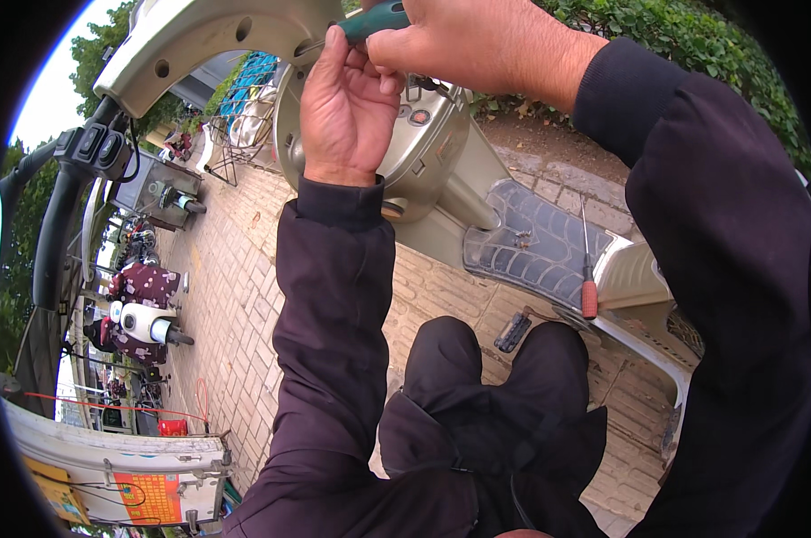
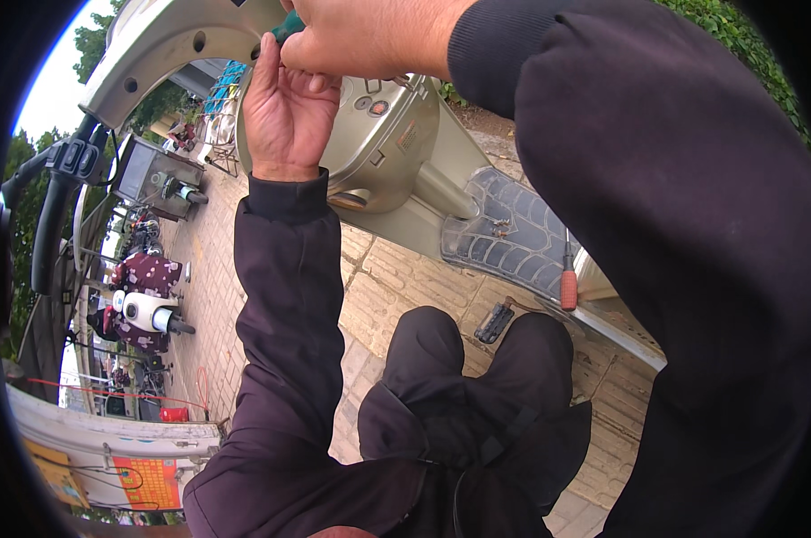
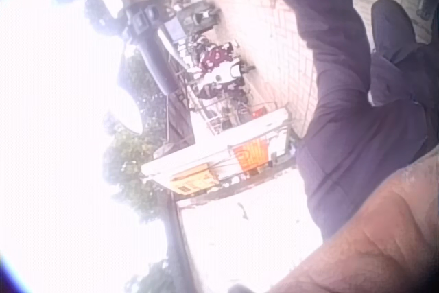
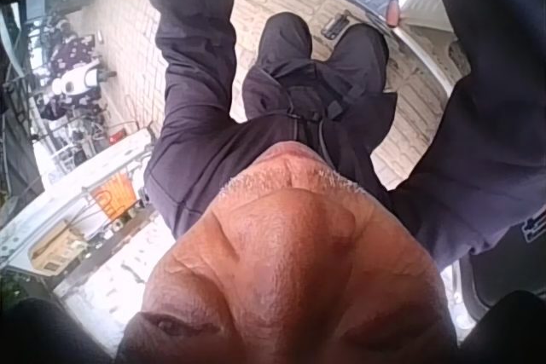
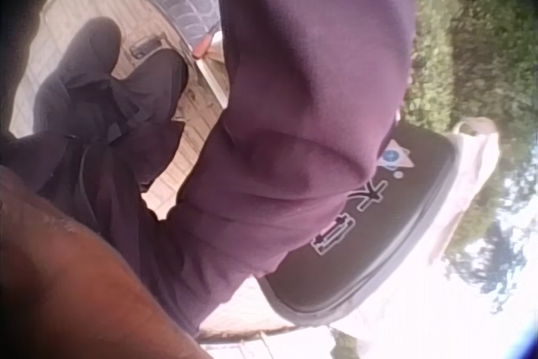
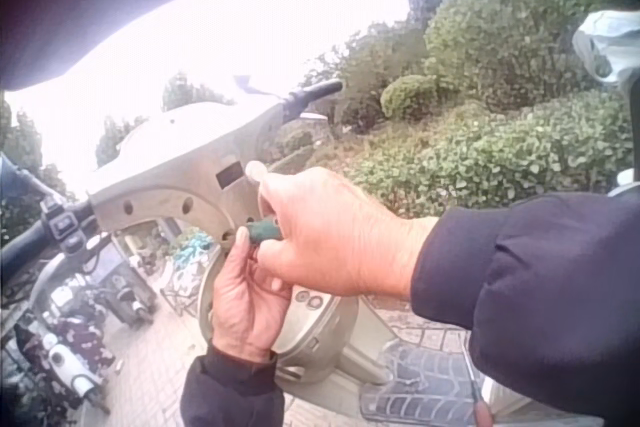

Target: The person uses a screwdriver to remove screws from the scooter's front panel, detaches the panel, and then reattaches it by inserting and tightening screws. The person handles the panel and screwdriver throughout the process.

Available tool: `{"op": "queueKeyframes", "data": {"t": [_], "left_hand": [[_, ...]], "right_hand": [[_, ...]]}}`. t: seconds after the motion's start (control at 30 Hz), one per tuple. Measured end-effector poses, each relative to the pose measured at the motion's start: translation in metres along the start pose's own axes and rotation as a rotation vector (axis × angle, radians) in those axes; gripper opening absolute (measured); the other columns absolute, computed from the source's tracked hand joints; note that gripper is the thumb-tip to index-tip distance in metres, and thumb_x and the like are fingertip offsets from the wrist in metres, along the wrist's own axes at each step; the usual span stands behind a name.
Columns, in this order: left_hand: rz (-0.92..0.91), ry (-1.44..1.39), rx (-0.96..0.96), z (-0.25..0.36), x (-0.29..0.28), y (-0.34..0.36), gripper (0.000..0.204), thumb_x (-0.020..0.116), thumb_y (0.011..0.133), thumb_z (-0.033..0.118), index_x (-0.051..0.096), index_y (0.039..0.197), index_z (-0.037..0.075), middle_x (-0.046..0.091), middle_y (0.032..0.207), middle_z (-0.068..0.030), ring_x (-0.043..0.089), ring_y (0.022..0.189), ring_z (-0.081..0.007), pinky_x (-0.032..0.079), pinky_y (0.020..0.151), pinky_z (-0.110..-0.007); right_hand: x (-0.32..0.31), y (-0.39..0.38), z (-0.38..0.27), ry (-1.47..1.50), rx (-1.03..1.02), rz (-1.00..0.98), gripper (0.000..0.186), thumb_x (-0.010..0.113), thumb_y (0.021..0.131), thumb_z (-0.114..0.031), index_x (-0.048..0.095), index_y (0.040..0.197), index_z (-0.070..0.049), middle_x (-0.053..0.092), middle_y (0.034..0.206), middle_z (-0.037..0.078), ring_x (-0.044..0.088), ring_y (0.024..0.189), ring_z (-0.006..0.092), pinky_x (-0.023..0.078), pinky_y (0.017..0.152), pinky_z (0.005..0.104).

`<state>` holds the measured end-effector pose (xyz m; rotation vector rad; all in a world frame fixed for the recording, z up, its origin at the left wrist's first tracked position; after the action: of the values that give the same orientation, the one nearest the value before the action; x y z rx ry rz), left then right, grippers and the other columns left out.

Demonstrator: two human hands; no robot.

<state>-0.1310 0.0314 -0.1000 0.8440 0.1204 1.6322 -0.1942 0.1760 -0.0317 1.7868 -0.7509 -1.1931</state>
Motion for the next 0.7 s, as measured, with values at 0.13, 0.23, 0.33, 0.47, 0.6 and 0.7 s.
{"op": "queueKeyframes", "data": {"t": [0.13, 0.23, 0.33, 0.47, 0.6, 0.7], "left_hand": [[-0.011, 0.041, 0.000, 0.0008, -0.0020, -0.0006, 0.031, 0.055, 0.109, 0.031, 0.065, 0.116, 0.002, 0.069, 0.099, -0.0050, 0.060, 0.080, -0.0143, 0.048, 0.070, -0.030], [0.051, 0.108, 0.008, 0.0014, -0.0053, -0.0023, 0.030, 0.055, 0.109, 0.030, 0.065, 0.113, 0.002, 0.069, 0.095, -0.0044, 0.059, 0.077, -0.0139, 0.048, 0.069, -0.030], [0.021, 0.119, 0.001, 0.0017, -0.0016, -0.0030, 0.027, 0.053, 0.110, 0.029, 0.064, 0.111, 0.004, 0.071, 0.092, -0.0031, 0.060, 0.076, -0.0134, 0.048, 0.070, -0.029], [0.027, 0.113, -0.002, 0.0029, -0.0007, -0.0051, 0.027, 0.052, 0.110, 0.028, 0.064, 0.111, 0.004, 0.071, 0.094, -0.0041, 0.062, 0.078, -0.0138, 0.048, 0.069, -0.030], [0.019, 0.121, -0.013, 0.0037, -0.0011, -0.0075, 0.025, 0.051, 0.110, 0.026, 0.064, 0.112, 0.004, 0.072, 0.095, -0.0052, 0.062, 0.078, -0.0143, 0.048, 0.069, -0.030], [0.004, 0.110, -0.026, 0.0043, -0.0015, -0.0079, 0.026, 0.050, 0.111, 0.026, 0.064, 0.112, 0.004, 0.072, 0.096, -0.0057, 0.062, 0.078, -0.0146, 0.048, 0.069, -0.030]], "right_hand": [[0.0048, -0.0022, 0.0071, 0.036, 0.012, 0.013, 0.031, 0.068, 0.081, -0.020, 0.066, 0.098, 0.006, 0.069, 0.088, 0.029, 0.069, 0.087, 0.0460, 0.056, 0.077, 0.0480], [0.0043, -0.0041, 0.0102, 0.076, 0.014, 0.041, 0.029, 0.067, 0.081, -0.020, 0.067, 0.095, 0.006, 0.069, 0.088, 0.029, 0.069, 0.088, 0.0454, 0.056, 0.078, 0.0477], [0.0046, -0.0061, 0.0101, 0.109, 0.021, 0.024, 0.029, 0.067, 0.082, -0.020, 0.066, 0.095, 0.007, 0.069, 0.088, 0.029, 0.069, 0.089, 0.0450, 0.056, 0.078, 0.0475], [0.0053, -0.0078, 0.0085, 0.142, 0.057, -0.010, 0.029, 0.067, 0.082, -0.019, 0.065, 0.094, 0.006, 0.068, 0.086, 0.029, 0.070, 0.086, 0.0449, 0.056, 0.076, 0.0471], [0.0052, -0.0082, 0.0039, 0.137, 0.036, -0.003, 0.027, 0.066, 0.082, -0.019, 0.064, 0.092, 0.006, 0.068, 0.084, 0.029, 0.070, 0.084, 0.0444, 0.055, 0.075, 0.0471], [0.0076, -0.0092, 0.0041, 0.134, 0.052, -0.016, 0.025, 0.066, 0.082, -0.018, 0.064, 0.090, 0.005, 0.067, 0.083, 0.028, 0.070, 0.083, 0.0441, 0.055, 0.074, 0.0474]]}}
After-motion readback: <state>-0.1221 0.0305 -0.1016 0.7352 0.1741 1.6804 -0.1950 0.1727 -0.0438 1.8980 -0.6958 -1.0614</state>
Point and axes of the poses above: each hand's wrist, its own y-axis towards the middle knuckle, its own x-axis out of the palm, z = x × y, the point moved 7 cm from there along y, towards the middle knuckle
